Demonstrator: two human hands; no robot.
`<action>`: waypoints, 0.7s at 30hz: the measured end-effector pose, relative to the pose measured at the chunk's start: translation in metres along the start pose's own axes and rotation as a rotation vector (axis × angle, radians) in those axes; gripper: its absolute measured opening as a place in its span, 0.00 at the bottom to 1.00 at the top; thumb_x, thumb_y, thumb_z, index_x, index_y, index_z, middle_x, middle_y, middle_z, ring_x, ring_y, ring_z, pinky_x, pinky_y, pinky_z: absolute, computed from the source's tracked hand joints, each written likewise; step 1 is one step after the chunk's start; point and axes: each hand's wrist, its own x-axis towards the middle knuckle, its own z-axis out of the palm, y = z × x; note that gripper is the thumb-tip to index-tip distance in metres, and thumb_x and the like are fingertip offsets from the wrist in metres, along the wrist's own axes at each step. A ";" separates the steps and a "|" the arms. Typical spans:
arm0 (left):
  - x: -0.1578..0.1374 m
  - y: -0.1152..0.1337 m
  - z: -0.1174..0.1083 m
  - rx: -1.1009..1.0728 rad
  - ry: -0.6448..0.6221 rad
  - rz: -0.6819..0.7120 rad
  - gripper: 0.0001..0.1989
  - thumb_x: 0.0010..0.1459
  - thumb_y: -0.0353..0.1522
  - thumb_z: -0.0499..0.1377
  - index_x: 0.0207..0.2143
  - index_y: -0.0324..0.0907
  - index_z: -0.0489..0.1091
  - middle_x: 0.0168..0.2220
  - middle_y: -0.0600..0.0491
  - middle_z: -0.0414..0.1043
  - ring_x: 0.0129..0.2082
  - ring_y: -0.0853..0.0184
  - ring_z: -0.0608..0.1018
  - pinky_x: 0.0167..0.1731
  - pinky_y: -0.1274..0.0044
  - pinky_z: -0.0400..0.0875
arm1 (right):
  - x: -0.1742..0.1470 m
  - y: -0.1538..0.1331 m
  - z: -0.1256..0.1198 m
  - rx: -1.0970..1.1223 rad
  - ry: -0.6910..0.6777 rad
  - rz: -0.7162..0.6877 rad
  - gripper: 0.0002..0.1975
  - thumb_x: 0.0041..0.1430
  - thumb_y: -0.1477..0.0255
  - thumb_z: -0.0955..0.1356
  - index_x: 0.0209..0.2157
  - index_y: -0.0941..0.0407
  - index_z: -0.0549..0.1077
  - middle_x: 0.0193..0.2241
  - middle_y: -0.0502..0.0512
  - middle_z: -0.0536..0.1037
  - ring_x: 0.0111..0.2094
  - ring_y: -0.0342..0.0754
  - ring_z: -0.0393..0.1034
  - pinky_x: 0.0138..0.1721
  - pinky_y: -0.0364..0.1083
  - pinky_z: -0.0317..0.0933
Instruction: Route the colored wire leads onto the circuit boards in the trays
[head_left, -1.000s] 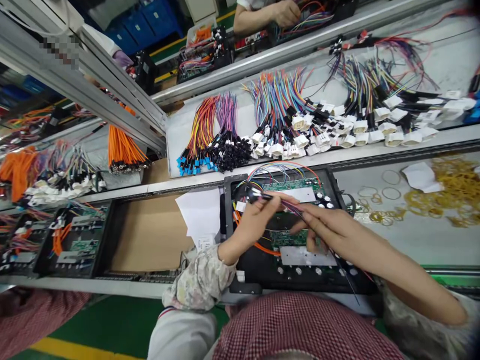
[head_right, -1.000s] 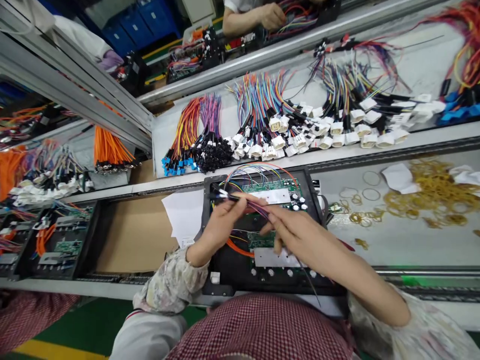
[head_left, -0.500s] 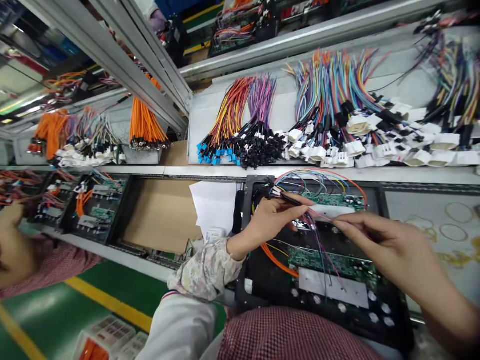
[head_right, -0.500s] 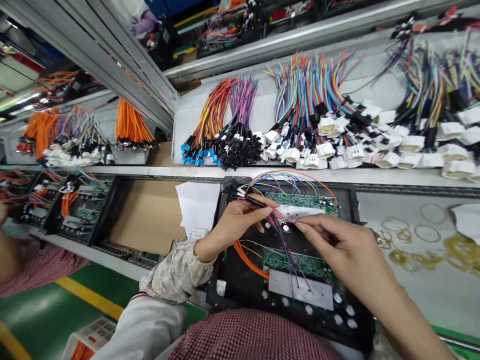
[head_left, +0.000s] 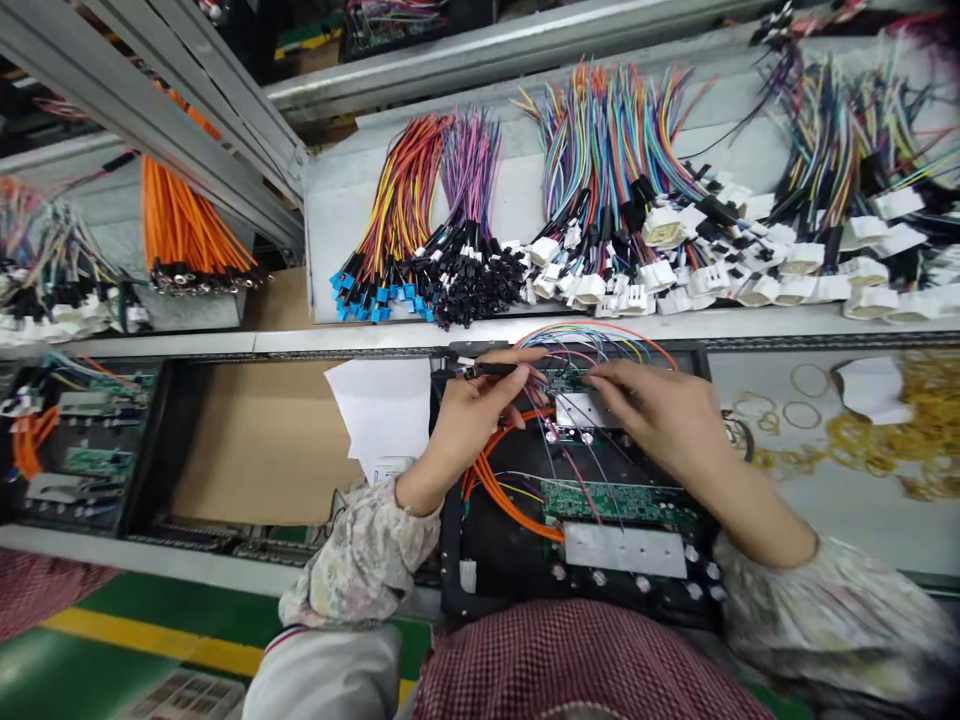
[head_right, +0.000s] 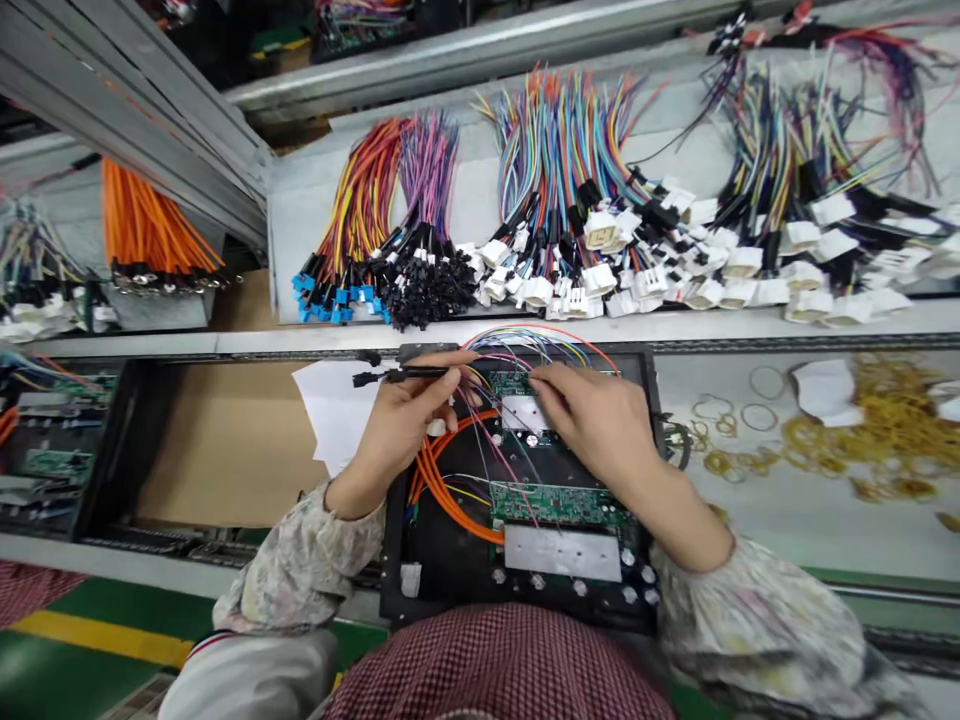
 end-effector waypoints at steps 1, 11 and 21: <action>0.000 0.000 0.000 0.016 0.018 0.002 0.11 0.58 0.38 0.65 0.43 0.44 0.80 0.38 0.50 0.78 0.32 0.70 0.77 0.20 0.83 0.74 | 0.002 0.000 0.003 -0.007 -0.011 0.007 0.17 0.69 0.63 0.61 0.42 0.54 0.79 0.35 0.56 0.83 0.34 0.51 0.78 0.33 0.47 0.63; 0.001 -0.004 0.001 0.011 0.054 0.025 0.10 0.60 0.36 0.64 0.43 0.43 0.79 0.38 0.50 0.78 0.34 0.69 0.79 0.22 0.83 0.77 | 0.008 0.002 0.007 0.012 -0.042 0.031 0.15 0.68 0.64 0.62 0.42 0.53 0.80 0.35 0.56 0.84 0.35 0.52 0.78 0.33 0.47 0.64; 0.004 -0.005 -0.001 0.049 0.085 0.049 0.10 0.61 0.37 0.62 0.43 0.44 0.79 0.37 0.50 0.79 0.35 0.68 0.80 0.22 0.83 0.76 | -0.007 -0.009 -0.022 0.001 0.005 0.046 0.19 0.66 0.54 0.64 0.42 0.52 0.80 0.26 0.53 0.81 0.25 0.49 0.74 0.27 0.47 0.60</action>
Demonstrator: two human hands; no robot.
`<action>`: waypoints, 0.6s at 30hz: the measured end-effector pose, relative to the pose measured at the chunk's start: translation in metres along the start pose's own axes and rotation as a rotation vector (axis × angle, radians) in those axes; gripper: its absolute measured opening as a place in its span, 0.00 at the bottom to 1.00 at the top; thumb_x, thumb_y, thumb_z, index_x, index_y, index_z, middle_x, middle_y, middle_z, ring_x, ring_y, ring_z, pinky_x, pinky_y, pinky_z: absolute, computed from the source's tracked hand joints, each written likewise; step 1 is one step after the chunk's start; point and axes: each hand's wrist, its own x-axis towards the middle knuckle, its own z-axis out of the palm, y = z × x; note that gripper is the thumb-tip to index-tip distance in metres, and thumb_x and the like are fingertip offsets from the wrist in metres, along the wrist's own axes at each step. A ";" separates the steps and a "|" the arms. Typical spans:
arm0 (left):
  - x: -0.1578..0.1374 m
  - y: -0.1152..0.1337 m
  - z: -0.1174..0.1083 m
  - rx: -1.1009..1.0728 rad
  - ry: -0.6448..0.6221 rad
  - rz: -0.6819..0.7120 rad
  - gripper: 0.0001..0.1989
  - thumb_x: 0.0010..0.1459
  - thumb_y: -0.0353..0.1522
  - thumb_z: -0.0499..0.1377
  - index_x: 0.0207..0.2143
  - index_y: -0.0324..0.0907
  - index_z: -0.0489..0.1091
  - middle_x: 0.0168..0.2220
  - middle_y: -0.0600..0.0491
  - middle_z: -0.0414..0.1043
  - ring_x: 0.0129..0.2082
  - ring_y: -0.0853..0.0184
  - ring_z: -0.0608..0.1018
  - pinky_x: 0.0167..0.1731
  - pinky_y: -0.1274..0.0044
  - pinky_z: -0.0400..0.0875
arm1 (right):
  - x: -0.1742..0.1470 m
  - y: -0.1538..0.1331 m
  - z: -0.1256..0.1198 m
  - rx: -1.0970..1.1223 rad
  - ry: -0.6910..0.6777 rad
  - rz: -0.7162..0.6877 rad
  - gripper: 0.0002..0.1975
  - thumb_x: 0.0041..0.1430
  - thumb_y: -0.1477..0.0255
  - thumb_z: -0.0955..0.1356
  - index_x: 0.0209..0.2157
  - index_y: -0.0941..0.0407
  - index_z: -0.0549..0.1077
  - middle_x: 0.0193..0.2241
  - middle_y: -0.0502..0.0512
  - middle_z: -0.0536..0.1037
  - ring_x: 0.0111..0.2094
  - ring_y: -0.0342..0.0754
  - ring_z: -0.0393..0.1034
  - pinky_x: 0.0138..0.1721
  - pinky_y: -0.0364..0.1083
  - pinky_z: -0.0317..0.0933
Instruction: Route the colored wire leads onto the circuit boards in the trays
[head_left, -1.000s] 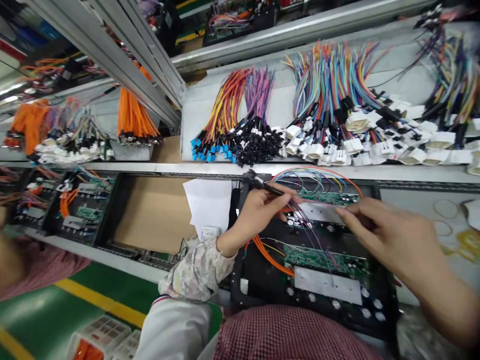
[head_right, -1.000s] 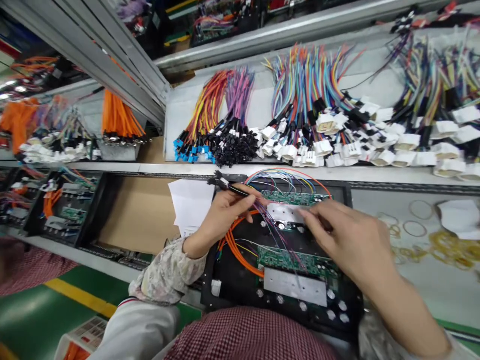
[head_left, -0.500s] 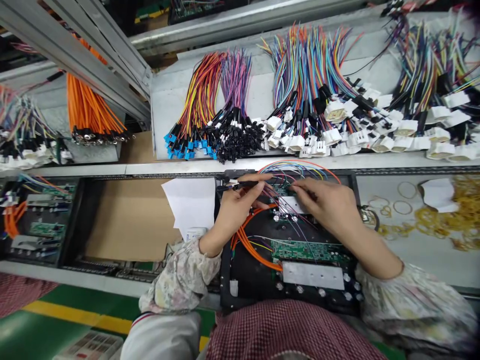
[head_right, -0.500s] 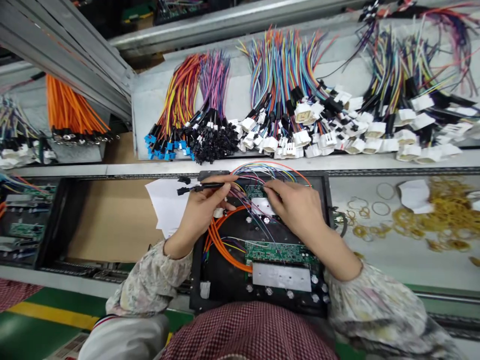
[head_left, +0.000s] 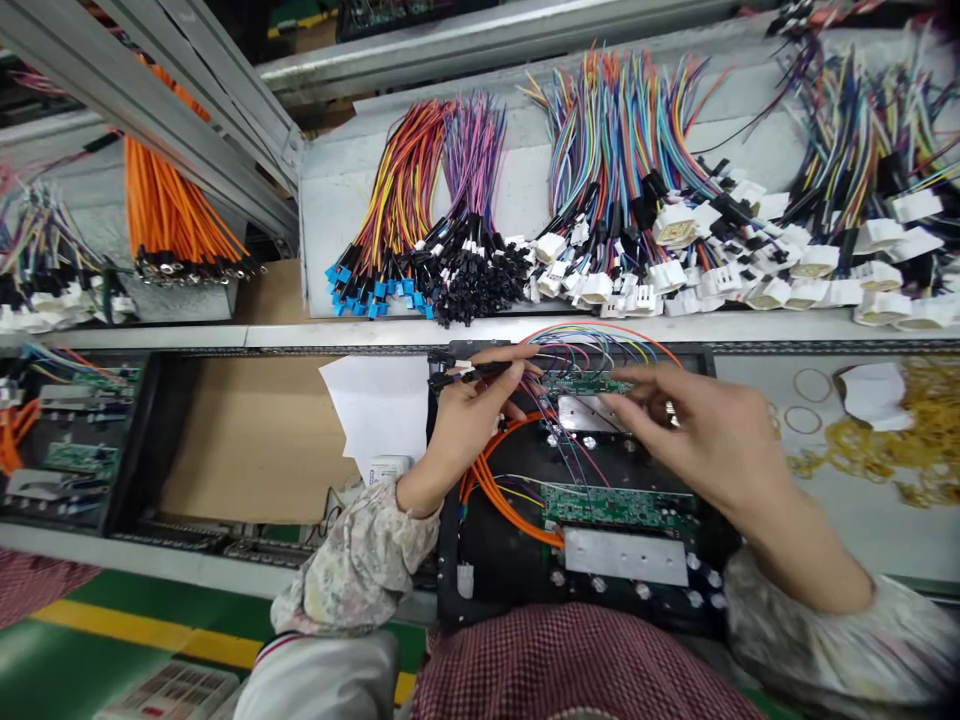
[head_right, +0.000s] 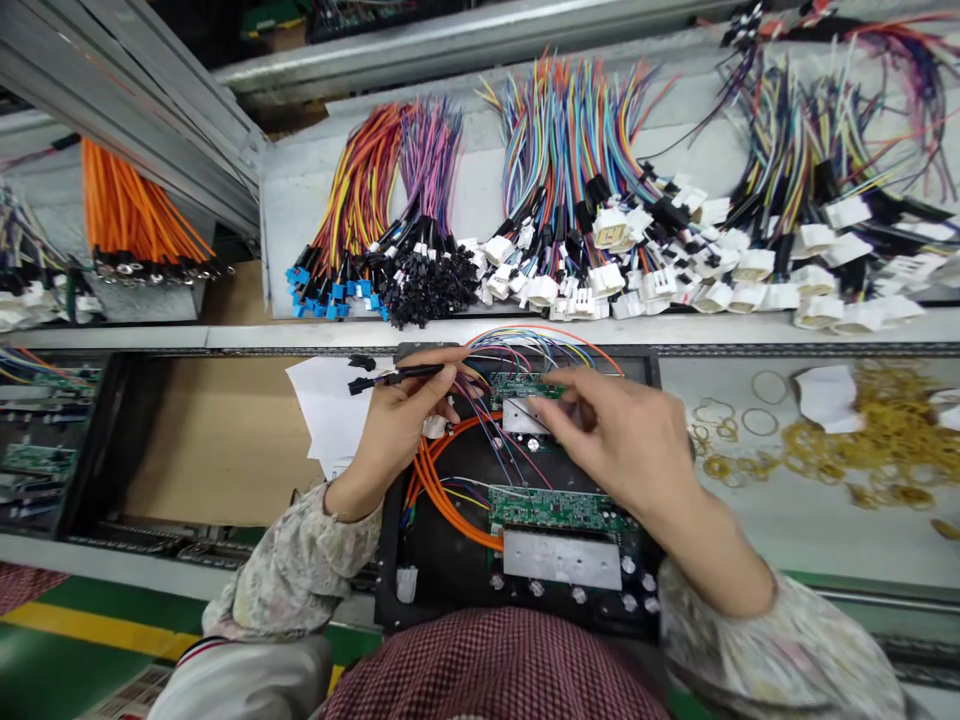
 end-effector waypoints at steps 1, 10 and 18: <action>0.001 -0.001 0.000 -0.008 -0.001 0.004 0.10 0.61 0.36 0.63 0.43 0.44 0.79 0.37 0.51 0.79 0.35 0.68 0.80 0.22 0.83 0.76 | -0.005 -0.001 -0.006 -0.008 -0.045 -0.020 0.20 0.66 0.53 0.64 0.40 0.52 0.80 0.24 0.52 0.79 0.22 0.48 0.72 0.25 0.47 0.58; 0.003 -0.002 -0.003 -0.011 0.007 -0.059 0.13 0.62 0.39 0.63 0.46 0.44 0.79 0.36 0.50 0.81 0.35 0.65 0.83 0.23 0.82 0.80 | 0.002 0.015 -0.005 -0.009 -0.050 -0.046 0.15 0.69 0.64 0.61 0.41 0.53 0.78 0.34 0.55 0.83 0.31 0.50 0.77 0.32 0.48 0.65; 0.003 0.005 -0.004 0.049 0.032 -0.034 0.08 0.63 0.36 0.63 0.42 0.46 0.81 0.41 0.50 0.81 0.31 0.69 0.82 0.22 0.83 0.80 | 0.014 0.024 0.006 0.015 -0.228 -0.128 0.15 0.70 0.67 0.61 0.39 0.55 0.78 0.34 0.57 0.83 0.32 0.52 0.78 0.34 0.50 0.67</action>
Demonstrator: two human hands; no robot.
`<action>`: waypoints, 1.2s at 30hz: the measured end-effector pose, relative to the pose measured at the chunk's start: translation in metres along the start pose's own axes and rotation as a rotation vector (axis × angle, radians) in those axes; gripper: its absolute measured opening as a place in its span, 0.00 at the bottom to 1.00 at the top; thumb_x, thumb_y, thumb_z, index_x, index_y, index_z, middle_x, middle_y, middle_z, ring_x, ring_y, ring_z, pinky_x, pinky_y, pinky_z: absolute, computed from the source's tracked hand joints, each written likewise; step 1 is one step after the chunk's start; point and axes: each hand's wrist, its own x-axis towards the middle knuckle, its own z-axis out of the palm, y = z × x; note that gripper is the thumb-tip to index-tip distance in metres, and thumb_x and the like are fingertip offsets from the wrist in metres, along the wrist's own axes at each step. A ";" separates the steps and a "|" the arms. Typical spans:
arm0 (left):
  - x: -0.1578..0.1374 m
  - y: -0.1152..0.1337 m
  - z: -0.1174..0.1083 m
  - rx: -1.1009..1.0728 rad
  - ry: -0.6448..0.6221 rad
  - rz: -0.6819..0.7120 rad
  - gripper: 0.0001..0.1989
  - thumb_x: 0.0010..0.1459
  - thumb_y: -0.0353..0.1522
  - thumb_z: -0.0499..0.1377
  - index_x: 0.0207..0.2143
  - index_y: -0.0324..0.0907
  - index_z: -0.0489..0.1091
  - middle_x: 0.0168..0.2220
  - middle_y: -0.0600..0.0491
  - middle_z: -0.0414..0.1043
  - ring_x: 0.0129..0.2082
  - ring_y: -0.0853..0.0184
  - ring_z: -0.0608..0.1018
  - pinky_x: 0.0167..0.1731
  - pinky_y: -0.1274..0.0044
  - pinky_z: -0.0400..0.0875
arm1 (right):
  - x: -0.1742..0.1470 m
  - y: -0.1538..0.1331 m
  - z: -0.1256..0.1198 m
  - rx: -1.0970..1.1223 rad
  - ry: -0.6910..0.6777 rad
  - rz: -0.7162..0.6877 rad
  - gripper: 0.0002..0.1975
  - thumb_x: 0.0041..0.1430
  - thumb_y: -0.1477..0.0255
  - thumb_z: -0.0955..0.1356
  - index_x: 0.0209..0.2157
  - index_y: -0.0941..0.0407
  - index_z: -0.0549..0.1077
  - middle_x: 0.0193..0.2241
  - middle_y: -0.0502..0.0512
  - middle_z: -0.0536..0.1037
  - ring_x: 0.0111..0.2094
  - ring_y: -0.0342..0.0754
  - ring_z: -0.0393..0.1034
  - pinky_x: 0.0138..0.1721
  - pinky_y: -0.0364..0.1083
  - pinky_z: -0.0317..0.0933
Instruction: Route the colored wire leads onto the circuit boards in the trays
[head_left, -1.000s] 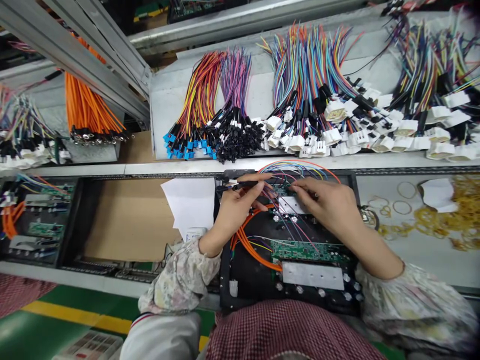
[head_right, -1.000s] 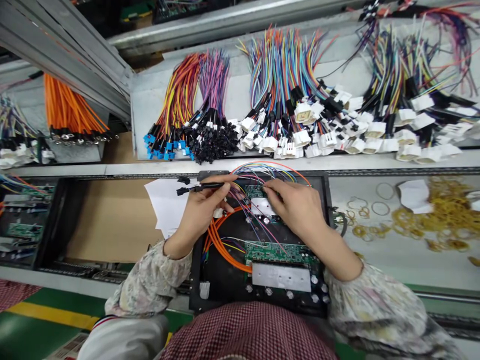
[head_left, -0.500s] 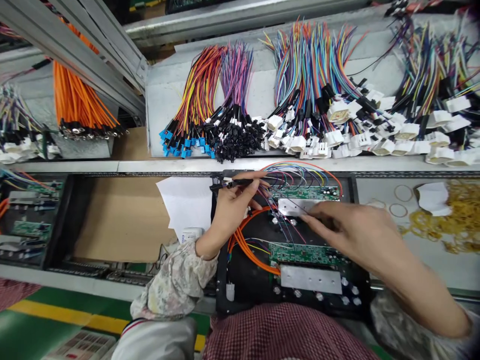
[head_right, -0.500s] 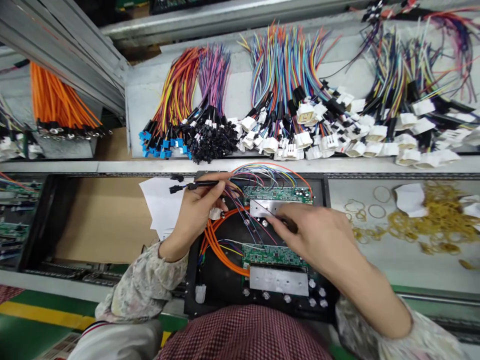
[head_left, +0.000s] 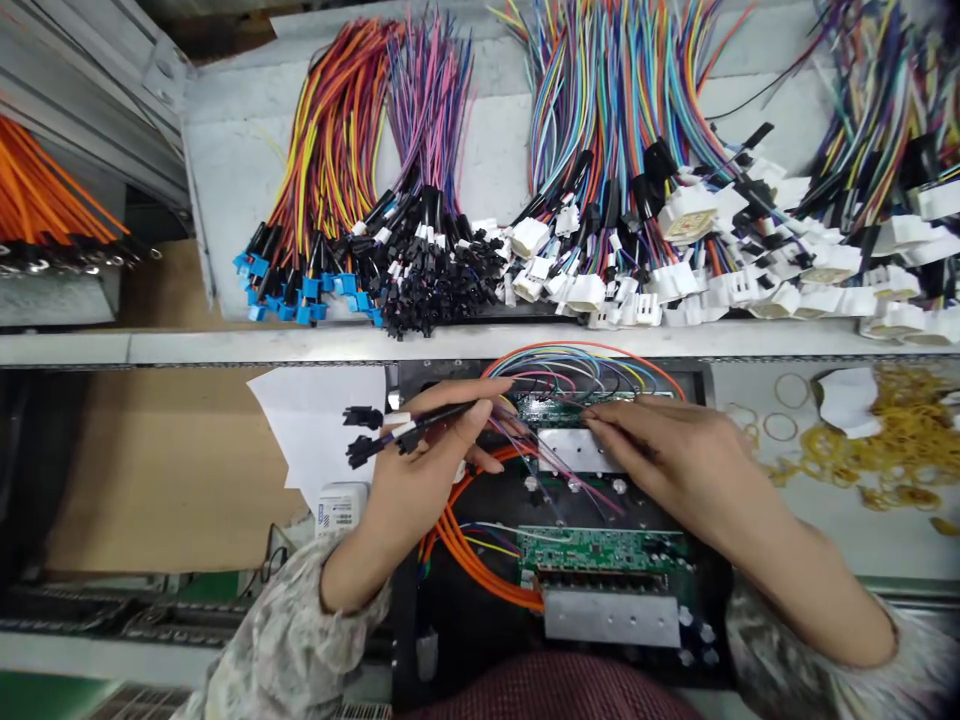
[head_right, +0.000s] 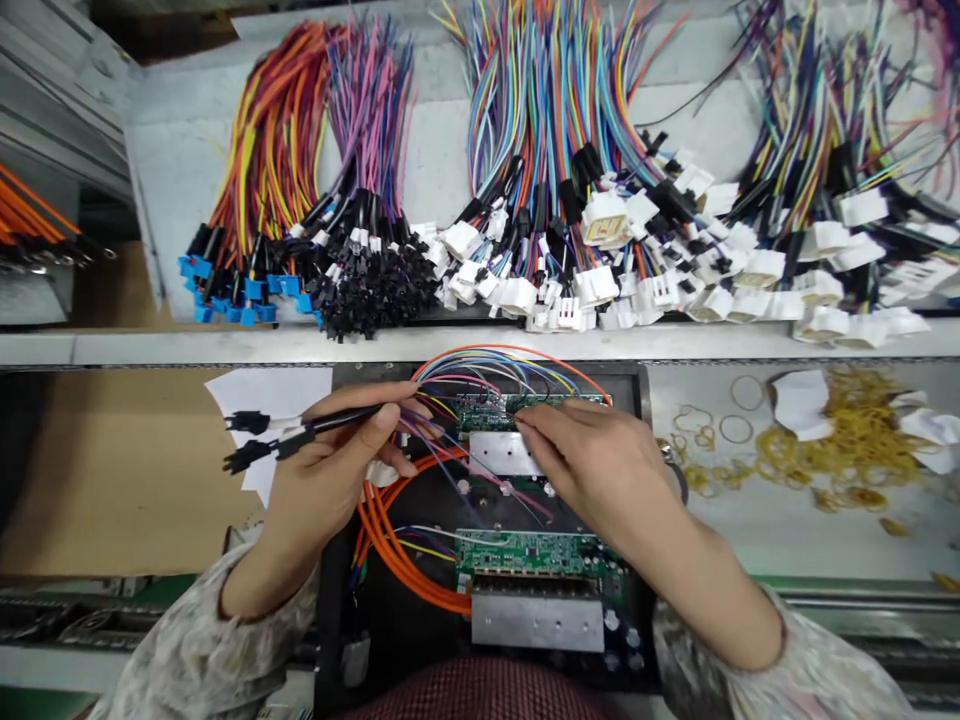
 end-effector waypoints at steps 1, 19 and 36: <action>0.000 -0.001 0.000 0.009 -0.006 -0.008 0.09 0.63 0.36 0.62 0.43 0.46 0.81 0.40 0.50 0.81 0.31 0.68 0.83 0.21 0.83 0.79 | 0.000 0.000 0.000 0.006 -0.013 -0.002 0.16 0.70 0.67 0.61 0.39 0.55 0.78 0.33 0.57 0.82 0.32 0.52 0.77 0.33 0.50 0.67; -0.001 -0.004 0.001 -0.013 -0.022 0.012 0.09 0.64 0.34 0.62 0.44 0.49 0.81 0.37 0.52 0.82 0.28 0.70 0.81 0.20 0.84 0.77 | 0.007 0.000 -0.003 0.013 -0.013 -0.050 0.14 0.70 0.69 0.61 0.38 0.54 0.79 0.36 0.56 0.84 0.33 0.52 0.79 0.32 0.50 0.68; 0.001 -0.007 0.002 -0.045 -0.053 0.073 0.11 0.64 0.30 0.62 0.47 0.49 0.79 0.38 0.53 0.82 0.31 0.71 0.83 0.22 0.85 0.76 | 0.000 -0.004 -0.013 -0.035 0.086 -0.033 0.15 0.70 0.66 0.63 0.41 0.56 0.79 0.37 0.56 0.84 0.33 0.51 0.80 0.32 0.49 0.69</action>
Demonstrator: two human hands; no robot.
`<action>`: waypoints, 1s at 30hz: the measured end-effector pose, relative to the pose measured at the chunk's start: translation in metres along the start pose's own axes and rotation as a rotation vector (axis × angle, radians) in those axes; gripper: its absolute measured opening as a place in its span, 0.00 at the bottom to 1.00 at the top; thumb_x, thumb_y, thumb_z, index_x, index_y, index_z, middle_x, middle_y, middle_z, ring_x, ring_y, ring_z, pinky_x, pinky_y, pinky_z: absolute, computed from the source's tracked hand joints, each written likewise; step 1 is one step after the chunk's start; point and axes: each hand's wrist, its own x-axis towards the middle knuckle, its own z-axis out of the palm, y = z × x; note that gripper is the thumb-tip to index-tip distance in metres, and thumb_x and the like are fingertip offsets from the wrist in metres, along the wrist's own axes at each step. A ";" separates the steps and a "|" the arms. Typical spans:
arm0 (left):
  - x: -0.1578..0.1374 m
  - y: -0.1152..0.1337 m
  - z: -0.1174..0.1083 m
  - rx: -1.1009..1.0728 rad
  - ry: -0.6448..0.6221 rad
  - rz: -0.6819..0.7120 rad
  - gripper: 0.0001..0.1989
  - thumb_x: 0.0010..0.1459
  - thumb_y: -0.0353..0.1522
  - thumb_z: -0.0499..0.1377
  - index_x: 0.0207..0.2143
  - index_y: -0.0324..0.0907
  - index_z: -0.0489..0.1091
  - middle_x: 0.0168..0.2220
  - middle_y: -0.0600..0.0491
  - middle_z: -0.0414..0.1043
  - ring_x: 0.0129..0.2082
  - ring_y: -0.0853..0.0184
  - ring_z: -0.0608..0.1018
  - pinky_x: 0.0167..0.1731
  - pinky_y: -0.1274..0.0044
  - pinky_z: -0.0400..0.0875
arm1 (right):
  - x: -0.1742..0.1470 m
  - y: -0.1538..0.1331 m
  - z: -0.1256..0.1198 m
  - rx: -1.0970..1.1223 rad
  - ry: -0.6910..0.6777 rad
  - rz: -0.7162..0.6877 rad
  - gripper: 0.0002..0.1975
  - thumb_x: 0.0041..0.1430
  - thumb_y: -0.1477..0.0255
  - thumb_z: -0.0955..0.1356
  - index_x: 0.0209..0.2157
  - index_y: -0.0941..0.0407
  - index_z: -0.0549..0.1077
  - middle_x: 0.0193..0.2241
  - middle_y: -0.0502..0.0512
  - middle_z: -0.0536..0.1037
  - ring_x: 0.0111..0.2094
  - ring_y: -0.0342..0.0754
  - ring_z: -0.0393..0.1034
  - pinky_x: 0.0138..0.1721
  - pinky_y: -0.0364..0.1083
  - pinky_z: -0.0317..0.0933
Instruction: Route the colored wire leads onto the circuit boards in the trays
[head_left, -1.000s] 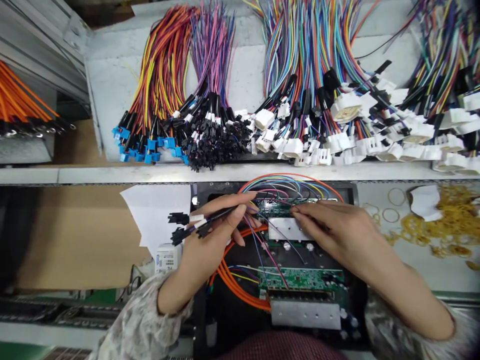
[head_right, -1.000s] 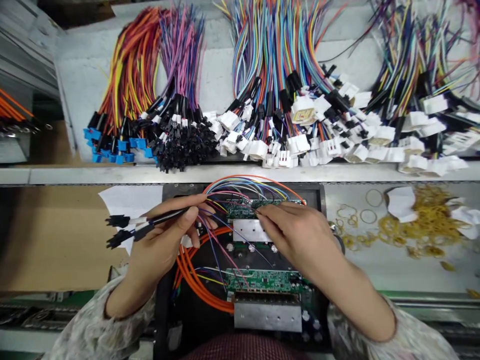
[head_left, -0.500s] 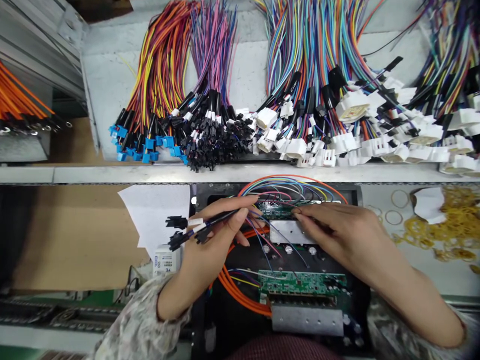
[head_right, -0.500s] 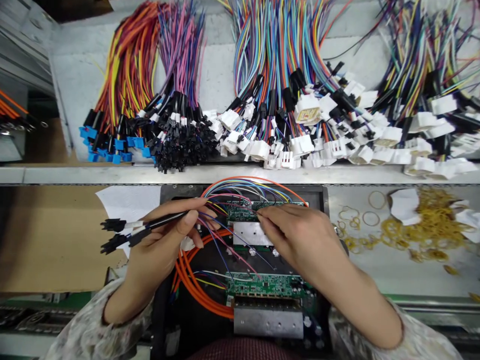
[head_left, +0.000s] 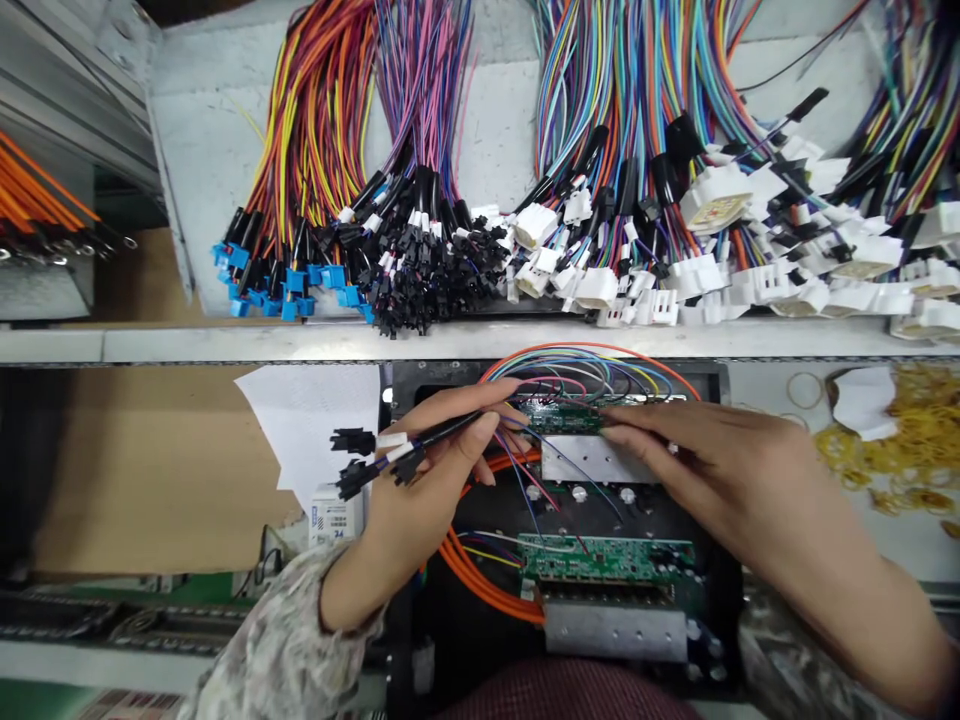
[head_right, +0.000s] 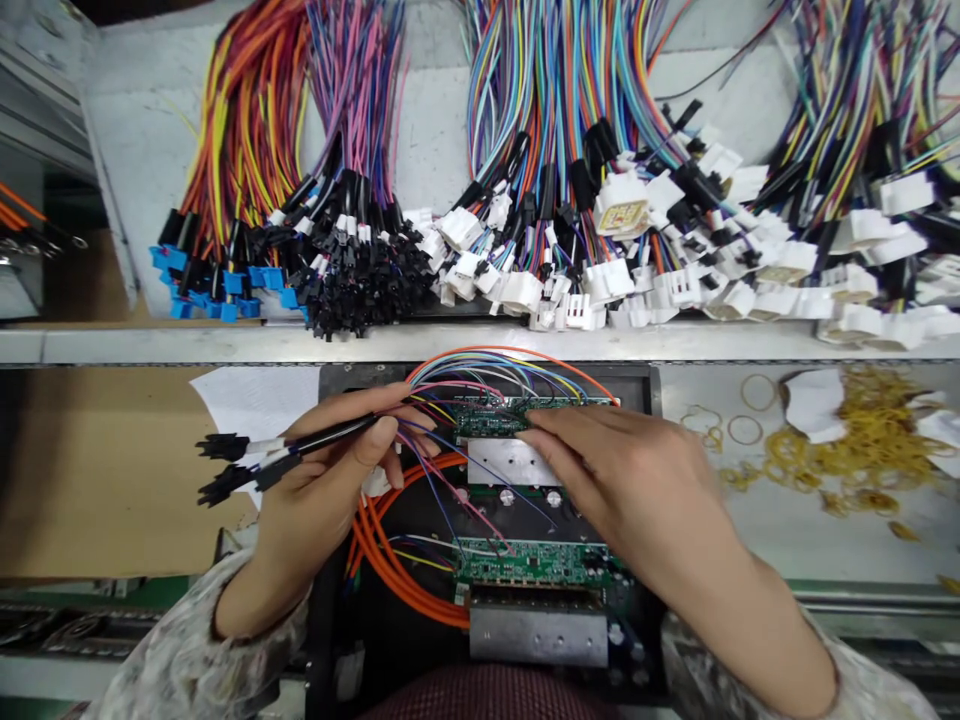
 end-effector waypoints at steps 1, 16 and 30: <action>0.000 0.000 0.000 0.016 -0.005 0.013 0.10 0.64 0.30 0.62 0.46 0.49 0.80 0.38 0.54 0.82 0.31 0.71 0.82 0.22 0.86 0.76 | -0.002 -0.001 0.000 -0.016 0.033 0.025 0.15 0.70 0.65 0.64 0.43 0.57 0.79 0.37 0.57 0.84 0.31 0.51 0.79 0.31 0.49 0.69; -0.001 0.002 0.001 -0.004 -0.054 0.009 0.09 0.67 0.30 0.59 0.45 0.47 0.79 0.39 0.54 0.81 0.29 0.74 0.81 0.26 0.86 0.77 | -0.001 -0.002 0.018 -0.006 0.122 -0.035 0.09 0.68 0.72 0.67 0.40 0.59 0.79 0.35 0.54 0.84 0.31 0.47 0.80 0.32 0.45 0.70; -0.001 0.003 0.001 0.097 -0.047 0.040 0.08 0.67 0.31 0.59 0.43 0.45 0.79 0.38 0.53 0.81 0.27 0.74 0.80 0.26 0.84 0.77 | -0.013 -0.017 0.004 0.041 0.100 0.023 0.11 0.67 0.65 0.67 0.41 0.56 0.77 0.29 0.53 0.82 0.24 0.45 0.75 0.27 0.45 0.64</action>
